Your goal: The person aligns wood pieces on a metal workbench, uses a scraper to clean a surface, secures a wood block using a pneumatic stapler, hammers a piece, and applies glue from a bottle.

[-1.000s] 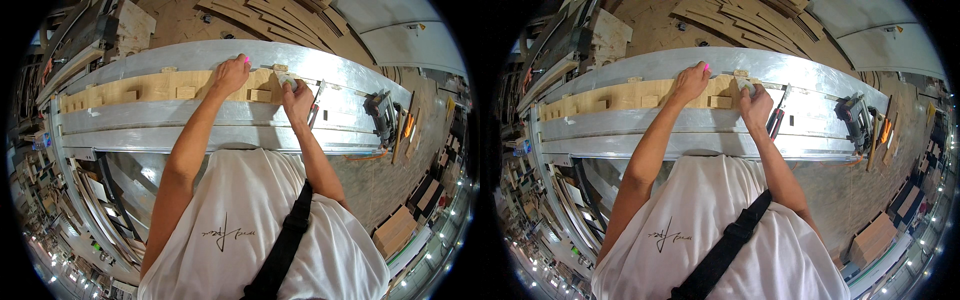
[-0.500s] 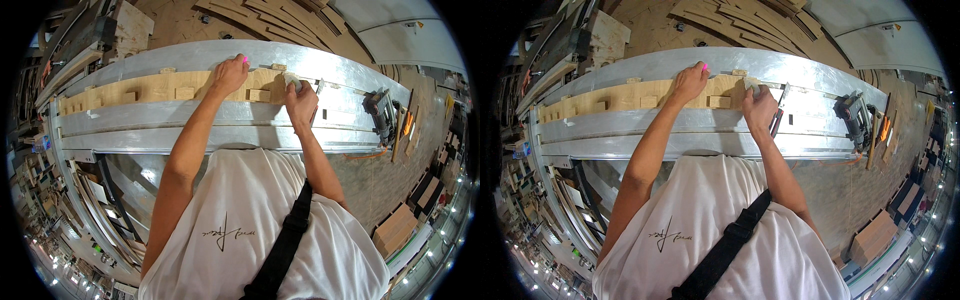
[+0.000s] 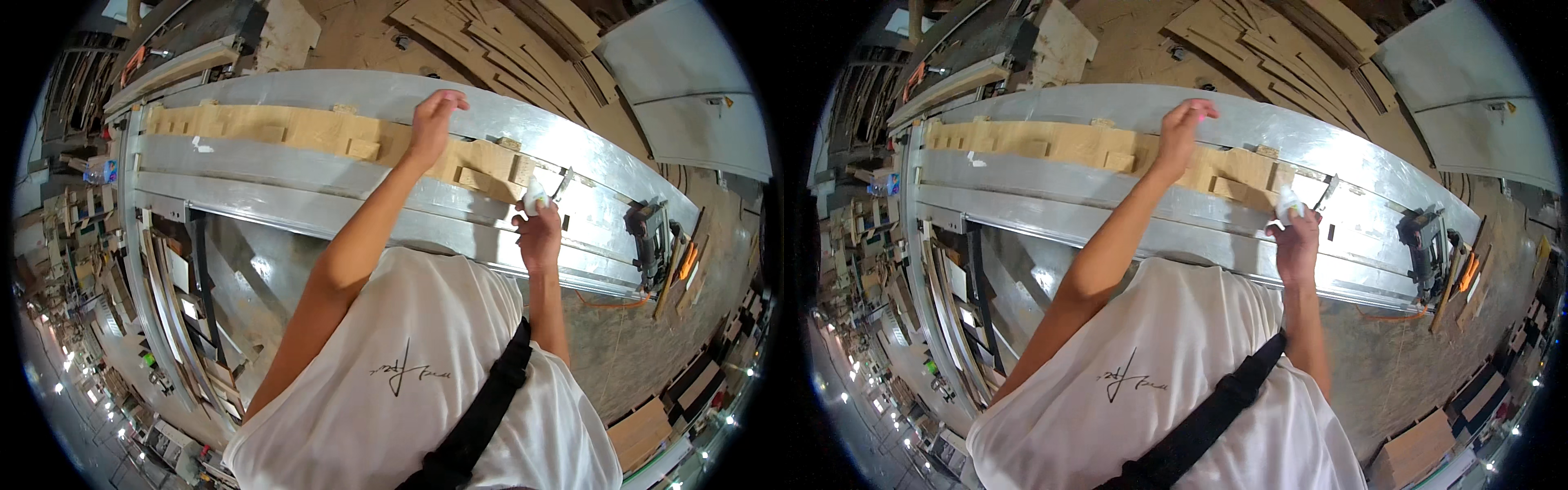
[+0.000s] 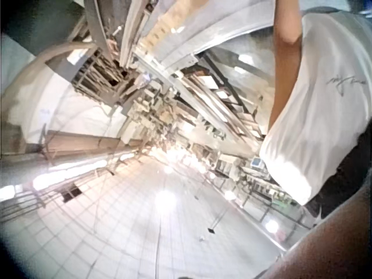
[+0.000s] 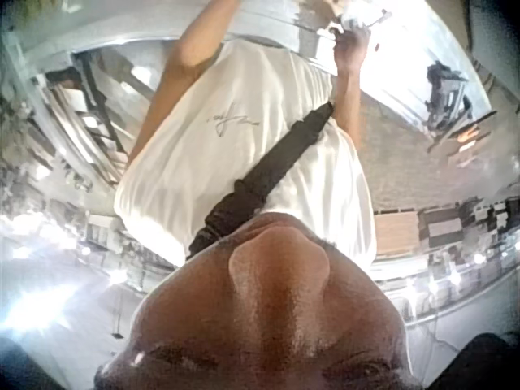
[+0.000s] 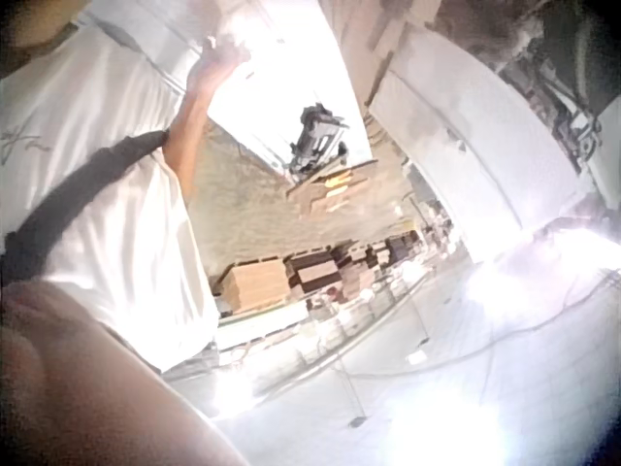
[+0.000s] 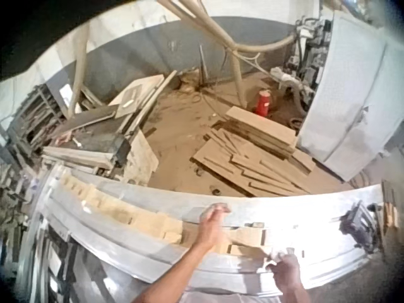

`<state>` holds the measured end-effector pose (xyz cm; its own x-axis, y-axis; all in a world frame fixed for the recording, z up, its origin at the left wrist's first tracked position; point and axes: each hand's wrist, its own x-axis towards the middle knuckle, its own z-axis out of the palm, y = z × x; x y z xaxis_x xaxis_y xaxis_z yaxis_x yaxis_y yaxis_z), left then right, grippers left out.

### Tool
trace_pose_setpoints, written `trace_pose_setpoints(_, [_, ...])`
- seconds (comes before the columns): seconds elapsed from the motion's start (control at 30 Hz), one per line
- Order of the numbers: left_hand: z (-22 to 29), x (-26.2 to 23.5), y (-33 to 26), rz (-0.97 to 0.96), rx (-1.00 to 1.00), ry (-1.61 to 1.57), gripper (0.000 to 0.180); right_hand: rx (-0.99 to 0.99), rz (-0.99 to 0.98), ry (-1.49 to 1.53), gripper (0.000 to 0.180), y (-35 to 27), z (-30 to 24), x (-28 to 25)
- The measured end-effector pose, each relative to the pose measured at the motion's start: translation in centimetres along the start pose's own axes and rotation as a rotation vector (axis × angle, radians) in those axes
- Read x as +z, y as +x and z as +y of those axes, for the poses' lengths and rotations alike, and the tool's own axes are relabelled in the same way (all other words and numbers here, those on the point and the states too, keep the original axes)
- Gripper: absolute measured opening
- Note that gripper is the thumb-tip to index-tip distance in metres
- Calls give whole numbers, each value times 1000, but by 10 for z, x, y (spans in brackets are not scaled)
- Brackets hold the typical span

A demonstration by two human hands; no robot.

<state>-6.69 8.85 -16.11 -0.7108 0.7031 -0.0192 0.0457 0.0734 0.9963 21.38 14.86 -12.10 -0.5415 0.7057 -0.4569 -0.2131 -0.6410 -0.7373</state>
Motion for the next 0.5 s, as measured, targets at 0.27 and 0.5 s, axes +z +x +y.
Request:
trace_pose_setpoints(0.27, [72,38,-50,-149,-245,-875,22,-175,-33,-389,30,-12,-27,55])
trace_pose_setpoints(0.5, [92,53,-67,-217,-197,-854,22,-257,47,-438,23,-22,-35,62])
